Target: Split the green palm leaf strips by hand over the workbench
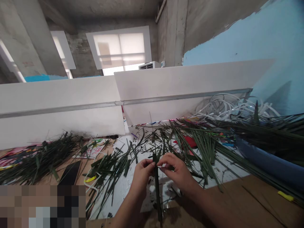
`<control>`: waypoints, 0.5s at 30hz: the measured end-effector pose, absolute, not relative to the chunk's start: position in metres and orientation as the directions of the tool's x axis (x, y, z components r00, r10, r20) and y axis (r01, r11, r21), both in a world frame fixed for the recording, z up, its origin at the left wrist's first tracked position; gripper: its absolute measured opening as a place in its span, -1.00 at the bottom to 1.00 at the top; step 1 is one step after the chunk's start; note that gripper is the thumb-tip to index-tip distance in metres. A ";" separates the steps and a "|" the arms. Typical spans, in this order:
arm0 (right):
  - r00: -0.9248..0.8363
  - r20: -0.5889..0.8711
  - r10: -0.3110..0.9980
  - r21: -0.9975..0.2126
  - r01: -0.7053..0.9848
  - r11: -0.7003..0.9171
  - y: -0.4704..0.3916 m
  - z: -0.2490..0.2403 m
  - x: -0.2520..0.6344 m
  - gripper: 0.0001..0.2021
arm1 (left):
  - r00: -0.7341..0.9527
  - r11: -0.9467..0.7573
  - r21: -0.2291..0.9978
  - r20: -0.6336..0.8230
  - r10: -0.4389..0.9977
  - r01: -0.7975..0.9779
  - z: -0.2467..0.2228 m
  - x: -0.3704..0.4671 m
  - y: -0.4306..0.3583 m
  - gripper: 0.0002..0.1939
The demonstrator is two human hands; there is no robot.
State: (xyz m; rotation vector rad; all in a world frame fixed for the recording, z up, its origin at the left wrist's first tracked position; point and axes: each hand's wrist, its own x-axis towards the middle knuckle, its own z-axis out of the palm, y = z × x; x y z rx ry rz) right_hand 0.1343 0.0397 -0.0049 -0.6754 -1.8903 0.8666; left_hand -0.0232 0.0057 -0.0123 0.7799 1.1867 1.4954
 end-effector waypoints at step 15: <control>-0.501 0.513 0.697 -0.737 0.159 0.657 0.033 -0.003 0.133 -0.92 | -0.227 0.050 0.898 -0.165 0.960 -0.438 -0.012 -0.016 0.003 -0.63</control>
